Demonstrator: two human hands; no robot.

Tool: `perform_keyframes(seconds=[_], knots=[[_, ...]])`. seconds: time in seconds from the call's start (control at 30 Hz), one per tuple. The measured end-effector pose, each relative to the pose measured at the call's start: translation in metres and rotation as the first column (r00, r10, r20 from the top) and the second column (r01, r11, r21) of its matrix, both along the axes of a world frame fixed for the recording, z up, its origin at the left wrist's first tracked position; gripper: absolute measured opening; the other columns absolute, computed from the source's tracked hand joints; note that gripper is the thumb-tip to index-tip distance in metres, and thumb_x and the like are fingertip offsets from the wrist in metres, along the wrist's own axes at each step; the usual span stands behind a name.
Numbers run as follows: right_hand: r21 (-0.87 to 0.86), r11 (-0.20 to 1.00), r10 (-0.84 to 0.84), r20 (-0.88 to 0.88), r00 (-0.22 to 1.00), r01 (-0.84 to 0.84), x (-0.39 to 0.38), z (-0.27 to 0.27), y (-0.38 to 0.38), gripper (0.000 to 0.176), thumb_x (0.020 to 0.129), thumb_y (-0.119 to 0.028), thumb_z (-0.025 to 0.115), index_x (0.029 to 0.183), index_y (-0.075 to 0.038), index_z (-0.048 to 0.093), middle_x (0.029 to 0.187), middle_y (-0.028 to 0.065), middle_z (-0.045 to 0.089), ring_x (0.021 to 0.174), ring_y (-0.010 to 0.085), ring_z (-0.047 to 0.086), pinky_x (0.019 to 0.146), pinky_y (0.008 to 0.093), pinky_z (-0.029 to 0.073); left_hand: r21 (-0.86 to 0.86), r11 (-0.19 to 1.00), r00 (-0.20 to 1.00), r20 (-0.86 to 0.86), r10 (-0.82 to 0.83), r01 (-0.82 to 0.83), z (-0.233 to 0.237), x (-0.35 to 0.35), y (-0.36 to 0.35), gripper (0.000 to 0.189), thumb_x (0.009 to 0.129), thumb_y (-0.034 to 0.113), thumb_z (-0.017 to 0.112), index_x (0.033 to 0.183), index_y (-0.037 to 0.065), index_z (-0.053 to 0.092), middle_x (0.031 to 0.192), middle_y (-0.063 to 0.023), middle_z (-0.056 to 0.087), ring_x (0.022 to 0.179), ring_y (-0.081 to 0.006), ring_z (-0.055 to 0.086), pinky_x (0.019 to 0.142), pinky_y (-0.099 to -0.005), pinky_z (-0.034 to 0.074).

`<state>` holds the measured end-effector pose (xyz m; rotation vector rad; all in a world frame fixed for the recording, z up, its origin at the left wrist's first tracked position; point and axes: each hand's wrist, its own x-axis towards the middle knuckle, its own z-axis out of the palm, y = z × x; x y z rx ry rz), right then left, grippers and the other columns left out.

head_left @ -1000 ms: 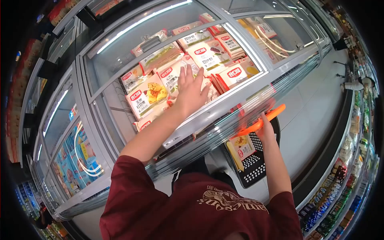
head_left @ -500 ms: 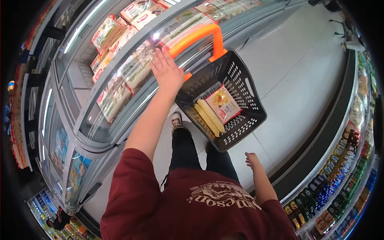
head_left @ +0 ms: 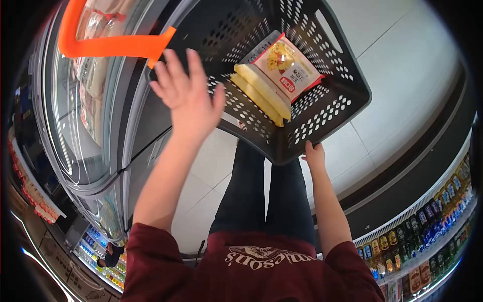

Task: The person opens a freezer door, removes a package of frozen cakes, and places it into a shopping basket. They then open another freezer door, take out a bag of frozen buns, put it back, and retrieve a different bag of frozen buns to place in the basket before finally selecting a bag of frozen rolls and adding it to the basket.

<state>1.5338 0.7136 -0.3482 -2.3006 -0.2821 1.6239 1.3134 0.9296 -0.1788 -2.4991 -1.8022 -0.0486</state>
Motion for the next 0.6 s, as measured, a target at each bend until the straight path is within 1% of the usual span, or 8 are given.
perform_keyframes(seconds=[0.07,0.13,0.23,0.3,0.37,0.47,0.5,0.6], knots=[[-0.183,0.912,0.368,-0.037,0.929,-0.368,0.01,0.02,0.017,0.033,0.081,-0.027,0.048,0.088,0.004,0.054,0.073,0.0131,0.061,0.065,0.0208,0.06,0.058,0.0313,0.047,-0.227,0.972,0.997,0.051,-0.052,0.062,-0.036,0.022,-0.022,0.064,0.072,0.027,0.058,0.127,0.005,0.033,0.136,-0.0259,0.009,0.124,-0.0466,0.005,0.095,-0.0598,0.007],[-0.307,0.585,0.753,-0.138,0.643,-0.751,0.025,0.062,0.05,0.041,0.079,-0.034,0.047,0.084,0.006,0.057,0.07,0.0172,0.06,0.077,0.0283,0.059,0.067,0.0359,0.046,-0.309,0.941,0.987,0.132,-0.097,0.134,-0.072,0.035,-0.025,0.052,0.071,0.023,0.058,0.117,0.002,0.044,0.132,-0.0263,0.02,0.124,-0.0433,0.013,0.098,-0.0546,0.014],[-0.034,0.747,0.663,-0.038,0.748,-0.664,0.023,0.086,0.106,0.044,0.078,-0.037,0.046,0.083,0.005,0.059,0.078,0.0164,0.061,0.082,0.0317,0.057,0.074,0.0387,0.043,-0.424,0.874,0.97,0.139,-0.198,0.239,-0.137,0.045,-0.003,0.041,0.072,0.021,0.055,0.108,0.001,0.051,0.126,-0.0263,0.033,0.12,-0.0396,0.027,0.098,-0.047,0.023],[0.152,0.896,0.396,0.151,0.906,-0.417,0.017,0.04,0.137,0.042,0.077,-0.034,0.048,0.087,0.005,0.058,0.085,0.02,0.06,0.086,0.0331,0.056,0.076,0.0381,0.043,-0.491,0.84,0.973,0.133,-0.19,0.231,-0.171,0.053,0.023,0.035,0.073,0.021,0.053,0.102,0.001,0.054,0.12,-0.0255,0.04,0.117,-0.0377,0.033,0.097,-0.0424,0.028],[0.064,0.853,0.424,0.491,0.761,-0.517,0.019,-0.022,0.169,0.042,0.076,-0.03,0.048,0.095,0.006,0.054,0.091,0.0225,0.058,0.088,0.0338,0.055,0.079,0.0371,0.043,-0.545,0.815,0.98,0.105,-0.17,0.199,-0.217,0.066,0.049,0.032,0.073,0.022,0.052,0.098,0.002,0.056,0.117,-0.0237,0.044,0.114,-0.0363,0.037,0.095,-0.0392,0.032],[-0.04,0.982,0.183,0.42,0.889,-0.184,0.033,-0.122,0.181,0.052,0.074,-0.033,0.05,0.104,0.01,0.046,0.1,0.026,0.053,0.094,0.0365,0.053,0.083,0.0385,0.041,-0.693,0.716,0.988,-0.034,-0.152,0.086,-0.273,0.075,0.085,0.032,0.075,0.026,0.049,0.098,0.005,0.057,0.11,-0.0182,0.052,0.106,-0.0334,0.046,0.088,-0.0382,0.038],[-0.165,0.986,0.098,0.44,0.893,-0.027,0.031,-0.165,0.177,0.066,0.071,-0.038,0.055,0.108,0.014,0.038,0.11,0.028,0.046,0.101,0.0385,0.048,0.086,0.0408,0.039,-0.73,0.682,0.988,-0.067,-0.138,0.046,-0.293,0.074,0.09,0.032,0.075,0.026,0.049,0.099,0.005,0.057,0.107,-0.0176,0.053,0.102,-0.0327,0.048,0.086,-0.0382,0.039],[-0.179,0.975,-0.022,0.52,0.854,0.134,0.013,-0.255,0.163,0.077,0.068,-0.044,0.06,0.112,0.014,0.034,0.114,0.0278,0.041,0.107,0.0378,0.042,0.09,0.0395,0.035,-0.785,0.619,0.993,-0.062,-0.097,0.012,-0.364,0.074,0.121,0.038,0.075,0.031,0.052,0.1,0.002,0.055,0.098,-0.0198,0.056,0.092,-0.0314,0.054,0.082,-0.0373,0.042]])
